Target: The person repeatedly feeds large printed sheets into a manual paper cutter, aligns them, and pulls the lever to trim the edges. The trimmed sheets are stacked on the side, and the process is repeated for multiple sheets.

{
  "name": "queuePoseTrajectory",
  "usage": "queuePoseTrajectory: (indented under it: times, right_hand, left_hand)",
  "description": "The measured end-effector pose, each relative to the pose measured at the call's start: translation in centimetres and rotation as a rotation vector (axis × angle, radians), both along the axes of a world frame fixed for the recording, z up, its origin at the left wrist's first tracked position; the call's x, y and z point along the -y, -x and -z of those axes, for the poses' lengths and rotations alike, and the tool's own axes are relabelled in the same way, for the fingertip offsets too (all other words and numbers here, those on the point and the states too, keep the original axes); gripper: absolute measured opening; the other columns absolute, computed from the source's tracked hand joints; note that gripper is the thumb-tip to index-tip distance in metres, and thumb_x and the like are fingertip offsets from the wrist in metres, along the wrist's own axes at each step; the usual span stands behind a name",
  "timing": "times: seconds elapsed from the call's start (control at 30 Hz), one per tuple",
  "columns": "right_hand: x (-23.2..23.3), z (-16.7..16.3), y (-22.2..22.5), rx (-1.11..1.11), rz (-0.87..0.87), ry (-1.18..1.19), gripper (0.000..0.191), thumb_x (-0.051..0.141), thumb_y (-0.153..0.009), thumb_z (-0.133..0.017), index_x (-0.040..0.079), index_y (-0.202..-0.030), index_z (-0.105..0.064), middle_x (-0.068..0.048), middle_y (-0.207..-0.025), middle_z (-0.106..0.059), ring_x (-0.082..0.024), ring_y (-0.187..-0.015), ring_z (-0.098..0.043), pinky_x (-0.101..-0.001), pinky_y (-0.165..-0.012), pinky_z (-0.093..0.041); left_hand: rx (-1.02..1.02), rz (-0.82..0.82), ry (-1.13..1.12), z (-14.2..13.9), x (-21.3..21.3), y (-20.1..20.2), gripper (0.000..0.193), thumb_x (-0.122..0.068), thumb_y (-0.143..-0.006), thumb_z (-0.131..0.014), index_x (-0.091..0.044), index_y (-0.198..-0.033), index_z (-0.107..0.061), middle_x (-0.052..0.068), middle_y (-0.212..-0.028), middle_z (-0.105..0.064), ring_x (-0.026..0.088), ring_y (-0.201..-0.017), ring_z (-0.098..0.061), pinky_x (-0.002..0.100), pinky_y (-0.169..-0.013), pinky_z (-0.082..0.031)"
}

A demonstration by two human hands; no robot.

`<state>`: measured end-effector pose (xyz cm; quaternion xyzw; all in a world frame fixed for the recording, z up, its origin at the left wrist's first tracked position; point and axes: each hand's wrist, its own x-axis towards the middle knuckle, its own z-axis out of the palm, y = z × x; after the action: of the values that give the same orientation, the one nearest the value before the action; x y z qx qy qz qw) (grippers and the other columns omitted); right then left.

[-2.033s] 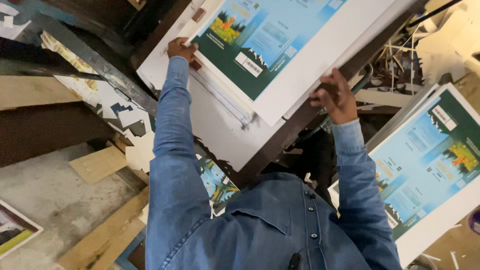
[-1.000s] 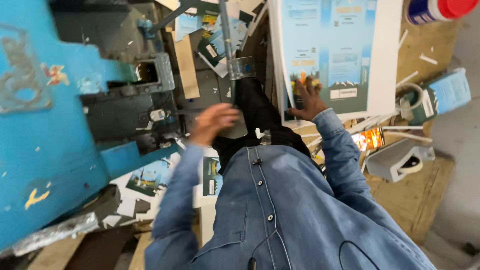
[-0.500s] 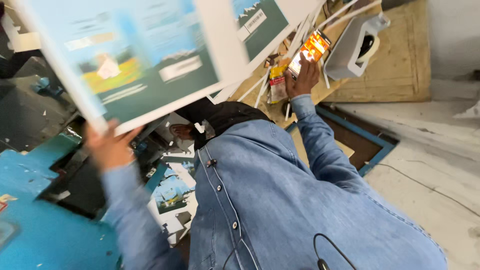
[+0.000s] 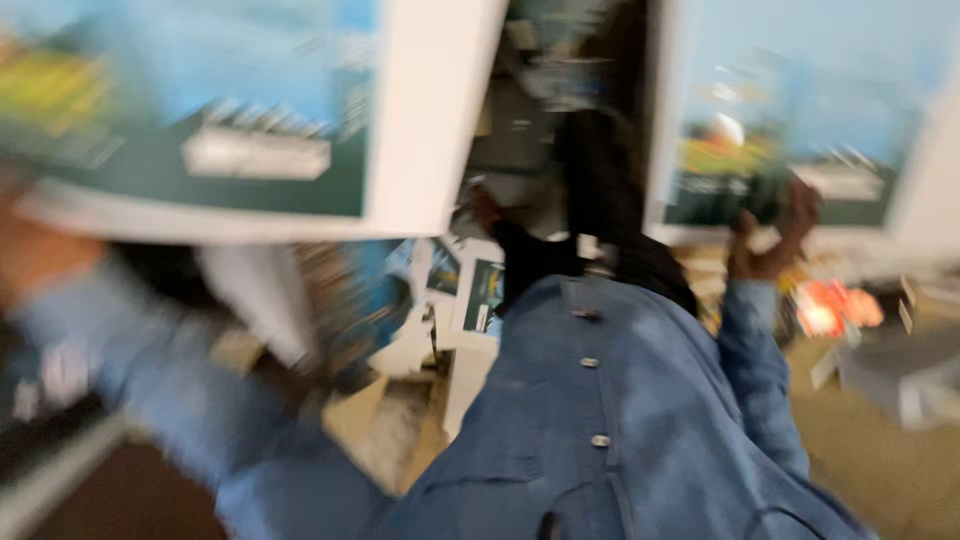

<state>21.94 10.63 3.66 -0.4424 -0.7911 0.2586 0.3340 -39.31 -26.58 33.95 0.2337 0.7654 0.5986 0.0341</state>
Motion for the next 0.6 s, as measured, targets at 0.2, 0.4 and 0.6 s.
queuePoseTrajectory:
  times: [0.2, 0.4, 0.6]
  right_hand:
    - [1.7, -6.0, 4.3, 0.158, -0.296, -0.029, 0.046, 0.012, -0.118, -0.066, -0.001, -0.159, -0.048, -0.023, -0.156, -0.052, -0.040, -0.149, -0.047, -0.0509, -0.126, -0.039]
    - [1.1, -7.1, 3.0, 0.139, -0.227, -0.027, 0.044, 0.002, -0.110, -0.064, 0.001, -0.153, -0.053, -0.020, -0.145, -0.057, -0.037, -0.134, -0.057, -0.0431, -0.103, -0.046]
    - [-0.3, -6.0, 3.4, 0.337, -0.384, -0.176, 0.048, 0.003, -0.105, -0.061, 0.003, -0.152, -0.051, -0.019, -0.144, -0.053, -0.035, -0.136, -0.052, -0.0450, -0.115, -0.044]
  left_hand:
    - [0.591, -0.330, -0.209, 21.8, 9.0, 8.8, 0.025, 0.001, -0.101, -0.066, -0.011, -0.123, -0.065, 0.013, -0.087, -0.074, 0.020, -0.058, -0.069, 0.033, -0.046, -0.060]
    - [0.404, -0.490, 0.251, 24.6, 10.9, 6.7, 0.021, 0.003, -0.087, -0.080, -0.007, -0.105, -0.073, 0.009, -0.084, -0.074, 0.015, -0.056, -0.069, 0.031, -0.039, -0.055]
    - [0.532, -0.882, 0.417, 23.1, 13.0, 12.2, 0.024, 0.000, -0.077, -0.084, -0.002, -0.101, -0.079, 0.015, -0.088, -0.079, 0.021, -0.060, -0.072, 0.032, -0.045, -0.058]
